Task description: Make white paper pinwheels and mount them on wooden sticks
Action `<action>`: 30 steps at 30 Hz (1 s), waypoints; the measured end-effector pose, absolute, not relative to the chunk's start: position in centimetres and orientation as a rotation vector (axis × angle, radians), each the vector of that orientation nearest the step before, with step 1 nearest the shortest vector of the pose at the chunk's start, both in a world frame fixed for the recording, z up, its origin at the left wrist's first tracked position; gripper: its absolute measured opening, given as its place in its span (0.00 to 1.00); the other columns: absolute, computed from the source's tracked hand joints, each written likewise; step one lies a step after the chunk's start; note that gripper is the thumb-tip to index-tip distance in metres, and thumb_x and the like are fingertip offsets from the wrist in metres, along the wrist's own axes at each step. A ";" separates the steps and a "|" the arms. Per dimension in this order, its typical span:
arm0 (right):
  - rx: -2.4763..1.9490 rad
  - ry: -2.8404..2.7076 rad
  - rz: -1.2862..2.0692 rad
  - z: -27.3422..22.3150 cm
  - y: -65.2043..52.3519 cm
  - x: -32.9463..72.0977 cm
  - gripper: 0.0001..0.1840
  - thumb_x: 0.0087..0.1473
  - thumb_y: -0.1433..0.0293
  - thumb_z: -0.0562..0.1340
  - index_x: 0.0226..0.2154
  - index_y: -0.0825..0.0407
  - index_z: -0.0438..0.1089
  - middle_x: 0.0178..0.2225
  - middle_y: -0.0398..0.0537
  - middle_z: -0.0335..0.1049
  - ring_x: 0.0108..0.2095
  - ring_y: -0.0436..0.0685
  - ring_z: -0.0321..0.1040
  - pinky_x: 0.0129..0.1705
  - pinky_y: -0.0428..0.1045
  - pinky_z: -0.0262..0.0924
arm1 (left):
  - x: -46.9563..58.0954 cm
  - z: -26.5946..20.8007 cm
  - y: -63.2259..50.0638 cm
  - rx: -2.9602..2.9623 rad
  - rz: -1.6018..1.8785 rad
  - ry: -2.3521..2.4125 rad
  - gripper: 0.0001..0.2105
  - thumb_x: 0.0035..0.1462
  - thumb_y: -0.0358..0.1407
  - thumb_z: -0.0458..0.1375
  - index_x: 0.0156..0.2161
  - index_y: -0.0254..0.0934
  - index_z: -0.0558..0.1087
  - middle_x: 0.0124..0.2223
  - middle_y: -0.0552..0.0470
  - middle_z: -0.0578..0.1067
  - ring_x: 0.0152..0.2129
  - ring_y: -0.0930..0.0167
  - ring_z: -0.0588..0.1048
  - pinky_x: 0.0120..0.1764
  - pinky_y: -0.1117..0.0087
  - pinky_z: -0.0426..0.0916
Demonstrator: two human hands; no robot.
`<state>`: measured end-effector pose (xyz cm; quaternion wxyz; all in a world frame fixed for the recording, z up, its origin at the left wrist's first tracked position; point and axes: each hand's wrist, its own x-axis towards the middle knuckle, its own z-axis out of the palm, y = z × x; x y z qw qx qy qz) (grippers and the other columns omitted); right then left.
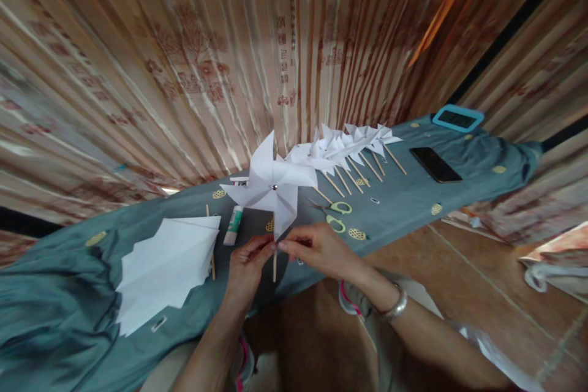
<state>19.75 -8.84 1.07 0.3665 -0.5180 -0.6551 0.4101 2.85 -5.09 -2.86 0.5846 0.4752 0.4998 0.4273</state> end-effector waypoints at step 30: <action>-1.147 -1.444 1.010 -0.2 -8.4 20.2 0.19 0.61 0.58 0.55 0.46 0.53 0.72 0.40 0.51 0.78 0.42 0.56 0.75 0.46 0.51 0.67 | 2.7 -3.0 -5.1 1.064 1.006 1.197 0.16 0.35 0.43 0.69 0.31 0.37 0.81 0.34 0.48 0.82 0.37 0.63 0.77 0.48 0.61 0.68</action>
